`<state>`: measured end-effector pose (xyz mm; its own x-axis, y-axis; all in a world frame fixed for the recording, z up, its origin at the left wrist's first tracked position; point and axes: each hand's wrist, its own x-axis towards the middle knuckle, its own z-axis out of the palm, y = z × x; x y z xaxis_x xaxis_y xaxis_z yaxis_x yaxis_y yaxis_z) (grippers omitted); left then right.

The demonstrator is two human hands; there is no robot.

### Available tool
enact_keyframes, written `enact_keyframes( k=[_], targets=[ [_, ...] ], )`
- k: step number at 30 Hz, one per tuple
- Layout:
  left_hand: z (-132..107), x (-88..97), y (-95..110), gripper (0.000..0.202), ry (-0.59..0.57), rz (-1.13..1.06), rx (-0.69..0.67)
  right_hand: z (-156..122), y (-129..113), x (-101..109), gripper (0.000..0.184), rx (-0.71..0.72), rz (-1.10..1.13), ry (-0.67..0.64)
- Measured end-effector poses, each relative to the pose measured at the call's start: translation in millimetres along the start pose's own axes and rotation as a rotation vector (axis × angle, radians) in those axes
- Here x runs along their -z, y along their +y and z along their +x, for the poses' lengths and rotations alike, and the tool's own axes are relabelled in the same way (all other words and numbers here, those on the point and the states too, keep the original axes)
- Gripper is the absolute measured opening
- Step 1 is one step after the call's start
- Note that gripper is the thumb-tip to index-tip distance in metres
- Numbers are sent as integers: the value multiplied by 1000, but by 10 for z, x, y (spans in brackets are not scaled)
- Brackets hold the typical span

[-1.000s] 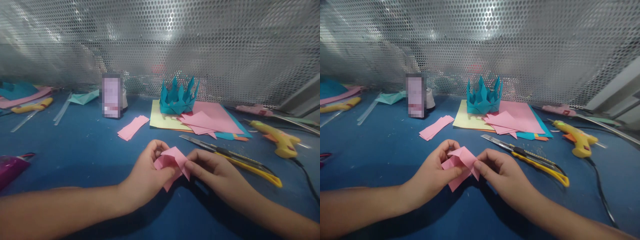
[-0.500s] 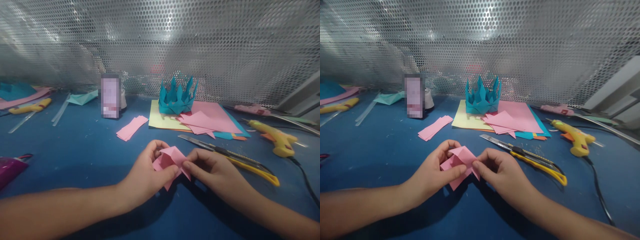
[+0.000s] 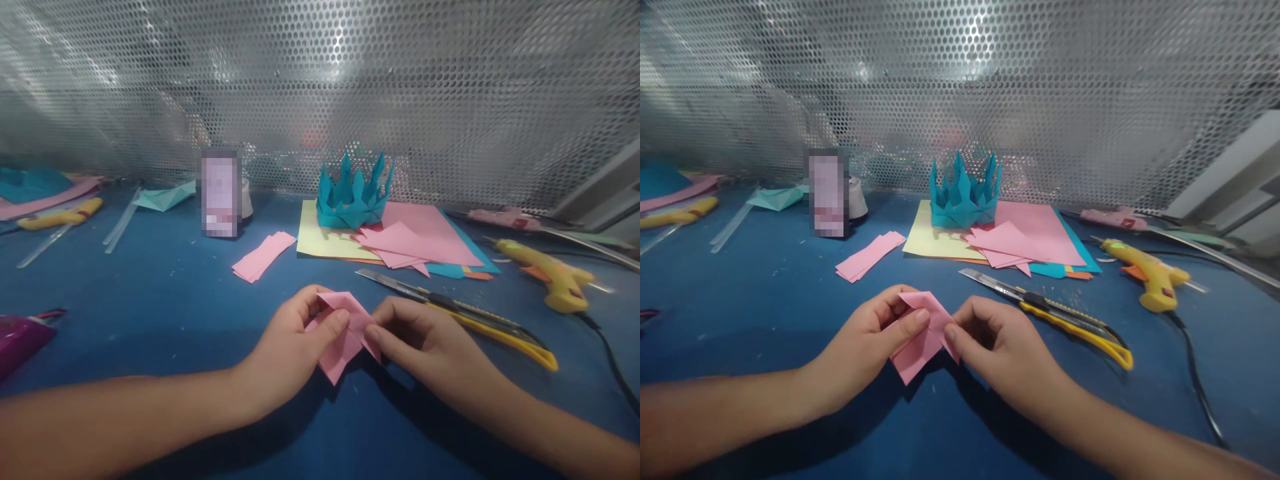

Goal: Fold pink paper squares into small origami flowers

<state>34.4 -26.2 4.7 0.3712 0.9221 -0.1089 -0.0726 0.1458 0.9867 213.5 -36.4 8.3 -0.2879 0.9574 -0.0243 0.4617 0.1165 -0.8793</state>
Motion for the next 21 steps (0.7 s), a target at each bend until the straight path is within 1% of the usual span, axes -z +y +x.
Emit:
enact_keyframes(
  k=[3,7,11,14,19,21],
  targets=[
    [-5,1,-2,13,-9,-18,25,1,-11,-2,25,-7,28,-9],
    [-2,-1,-15,19,-50,-70,54,0,-10,5,32,-2,40,-42],
    [10,-2,-17,17,-71,-91,50,-4,9,12,32,7,35,-22],
    [16,-9,6,14,-61,-68,50,-3,21,17,31,10,29,-5],
    [16,-31,53,11,-28,-47,116,-1,37,29,30,6,38,-9],
    [16,-30,59,9,-28,-30,114,-2,43,28,29,0,44,-17]
  ],
)
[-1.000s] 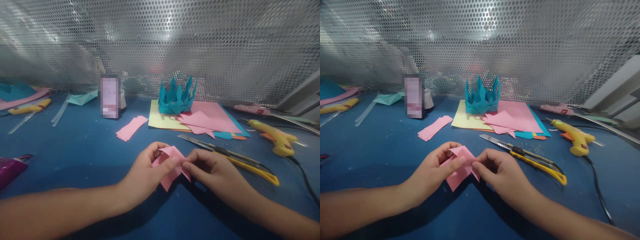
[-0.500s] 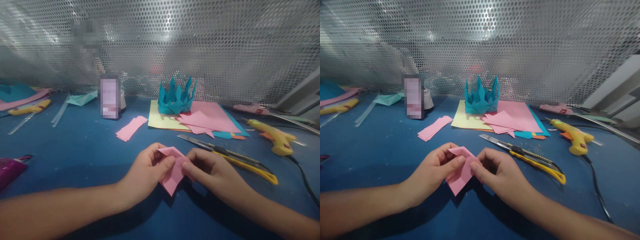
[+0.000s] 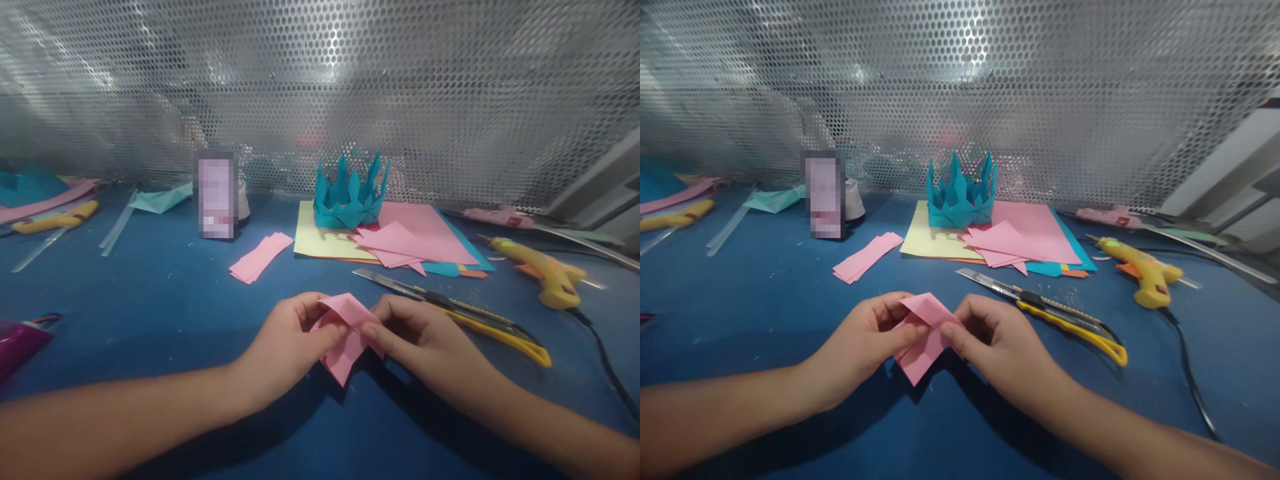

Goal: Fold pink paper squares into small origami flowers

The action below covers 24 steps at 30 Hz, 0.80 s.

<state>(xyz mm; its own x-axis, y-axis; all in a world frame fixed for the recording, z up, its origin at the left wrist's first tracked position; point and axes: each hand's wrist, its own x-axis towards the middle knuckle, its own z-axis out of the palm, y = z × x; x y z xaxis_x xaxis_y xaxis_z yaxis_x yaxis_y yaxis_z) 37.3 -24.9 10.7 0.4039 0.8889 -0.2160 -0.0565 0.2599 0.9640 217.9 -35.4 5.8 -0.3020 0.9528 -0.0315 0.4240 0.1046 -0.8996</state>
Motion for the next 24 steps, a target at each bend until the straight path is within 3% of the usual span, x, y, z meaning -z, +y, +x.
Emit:
enact_keyframes(
  k=[9,16,24],
  targets=[
    [17,36,-49,13,-34,58,-15,-10,-83,-31,24,25,133,-43],
    [7,50,-55,5,-40,63,-29,23,-81,-30,28,0,107,-14],
    [12,59,-54,9,-33,127,-79,49,-48,-56,28,-8,88,20]
  ],
)
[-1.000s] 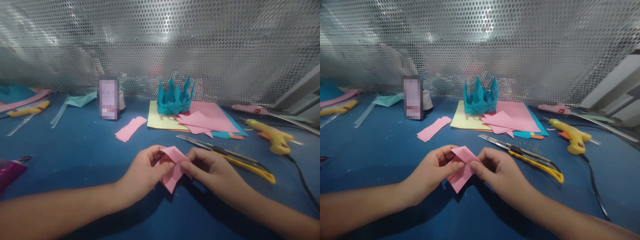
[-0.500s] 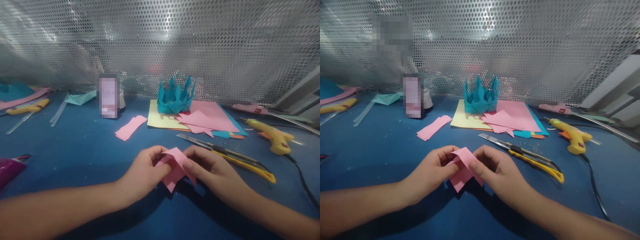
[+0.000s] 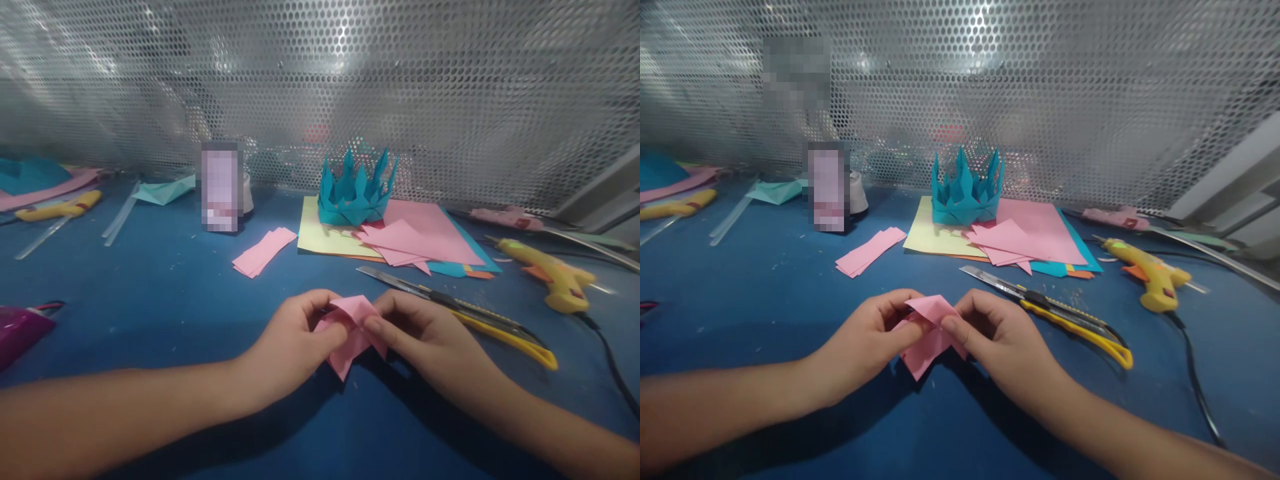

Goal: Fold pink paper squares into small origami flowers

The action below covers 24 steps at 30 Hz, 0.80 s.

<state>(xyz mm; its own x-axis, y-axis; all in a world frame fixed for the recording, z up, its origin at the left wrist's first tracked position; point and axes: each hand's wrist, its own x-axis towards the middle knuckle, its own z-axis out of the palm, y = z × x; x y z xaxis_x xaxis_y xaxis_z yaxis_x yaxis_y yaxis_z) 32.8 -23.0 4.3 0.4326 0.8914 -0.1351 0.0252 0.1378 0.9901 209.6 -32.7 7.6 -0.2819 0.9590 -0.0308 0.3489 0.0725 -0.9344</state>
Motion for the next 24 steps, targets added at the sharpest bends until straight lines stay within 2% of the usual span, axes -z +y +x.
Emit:
enact_keyframes(
  k=[24],
  targets=[
    [-16,8,-27,16,23,37,16,8,-8,-1,21,-26,61,-34]
  ],
)
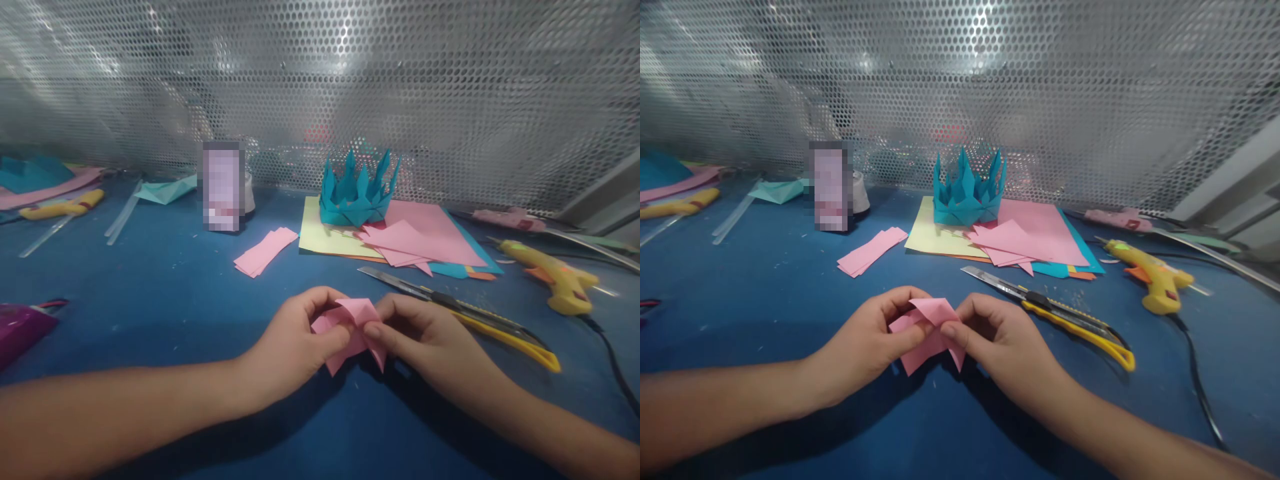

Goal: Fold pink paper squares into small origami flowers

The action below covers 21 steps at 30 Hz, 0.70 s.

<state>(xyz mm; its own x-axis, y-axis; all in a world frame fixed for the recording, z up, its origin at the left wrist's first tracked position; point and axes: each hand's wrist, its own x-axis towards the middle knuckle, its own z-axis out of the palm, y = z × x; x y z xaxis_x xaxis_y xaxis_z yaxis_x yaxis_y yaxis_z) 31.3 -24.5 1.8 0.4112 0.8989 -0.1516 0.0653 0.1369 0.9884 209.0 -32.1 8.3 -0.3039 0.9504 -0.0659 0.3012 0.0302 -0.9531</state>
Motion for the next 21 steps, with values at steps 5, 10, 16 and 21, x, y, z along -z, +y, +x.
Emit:
enact_keyframes(
  k=[5,10,16,21],
  targets=[
    [-5,-9,11,14,-30,-34,31,1,-7,-20,19,26,28,-18],
    [0,-5,24,15,-31,-39,36,-9,-19,-24,16,3,96,-28],
    [3,15,9,12,-43,-52,-15,-13,3,-3,22,3,46,6],
    [3,11,-5,12,-43,-12,-1,-12,15,-15,25,2,25,23]
  ],
)
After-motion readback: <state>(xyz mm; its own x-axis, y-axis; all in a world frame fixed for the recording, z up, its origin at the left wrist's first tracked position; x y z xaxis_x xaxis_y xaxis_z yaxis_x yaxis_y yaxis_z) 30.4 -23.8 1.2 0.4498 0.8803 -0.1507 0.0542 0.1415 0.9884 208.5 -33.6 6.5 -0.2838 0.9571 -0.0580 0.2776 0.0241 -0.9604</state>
